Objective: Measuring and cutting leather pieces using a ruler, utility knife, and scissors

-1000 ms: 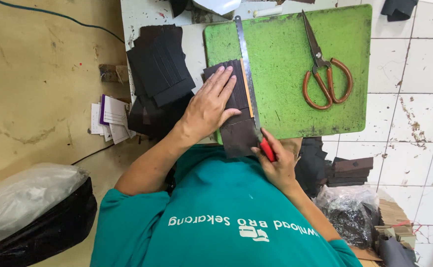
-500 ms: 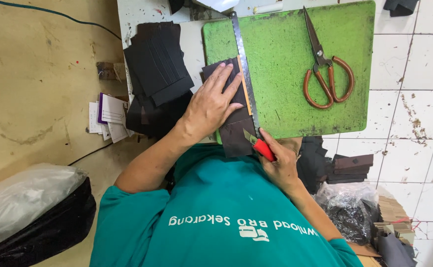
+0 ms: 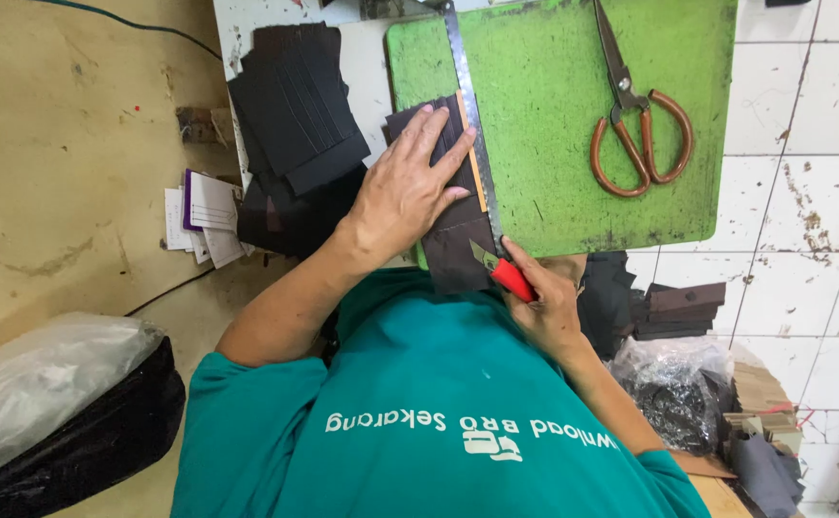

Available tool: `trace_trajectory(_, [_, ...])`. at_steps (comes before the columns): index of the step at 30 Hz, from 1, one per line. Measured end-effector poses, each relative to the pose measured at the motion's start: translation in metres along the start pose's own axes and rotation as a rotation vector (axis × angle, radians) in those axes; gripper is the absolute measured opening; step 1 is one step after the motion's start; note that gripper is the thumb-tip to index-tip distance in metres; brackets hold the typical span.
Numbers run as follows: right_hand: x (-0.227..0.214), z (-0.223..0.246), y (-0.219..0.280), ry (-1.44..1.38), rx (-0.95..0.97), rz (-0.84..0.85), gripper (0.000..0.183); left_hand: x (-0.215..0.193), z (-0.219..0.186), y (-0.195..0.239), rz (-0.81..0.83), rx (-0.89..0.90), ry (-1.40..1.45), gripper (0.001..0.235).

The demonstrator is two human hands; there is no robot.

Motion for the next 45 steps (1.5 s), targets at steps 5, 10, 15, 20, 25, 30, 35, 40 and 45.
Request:
trace_trajectory(5, [0.0,-0.002,0.003,0.005,0.07,-0.002,0.06,0.001,0.0,0.002,-0.013,0.011,-0.014,0.063])
trace_trajectory(10, [0.0,-0.001,0.003,0.007,0.094,-0.007,0.06,-0.001,-0.001,0.0,-0.007,0.001,0.002,0.062])
trace_trajectory(15, [0.0,0.008,-0.005,0.009,0.098,0.007,0.065,0.001,0.0,0.002,-0.009,0.005,-0.008,0.063])
trace_trajectory(20, [0.0,0.002,-0.003,0.005,0.07,-0.001,0.064,0.002,0.002,0.002,-0.012,0.012,-0.017,0.064])
trace_trajectory(25, [-0.001,0.009,-0.008,0.003,0.068,0.021,0.063,0.002,0.001,0.002,0.002,0.018,-0.019,0.066])
trace_trajectory(30, [0.0,0.007,-0.006,0.003,0.055,0.006,0.066,0.005,0.001,0.004,-0.008,0.003,-0.034,0.067])
trace_trajectory(35, [0.0,0.005,-0.004,-0.006,0.048,-0.005,0.061,0.002,0.001,0.001,-0.008,0.007,-0.023,0.067])
trace_trajectory(40, [-0.002,0.012,-0.011,-0.008,0.08,0.015,0.066,0.0,0.001,0.0,-0.01,0.014,-0.032,0.065])
trace_trajectory(45, [-0.001,0.009,-0.009,-0.021,0.096,0.024,0.069,0.0,0.001,-0.001,0.001,0.009,-0.036,0.065])
Point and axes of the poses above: each hand's wrist, its own y-axis away from the middle knuckle, its own x-axis out of the palm, z = x × y, the point moved 5 cm from there along -y, towards the middle knuckle, and after that the axes turned 13 degrees about -z, right-handed, at the moved point
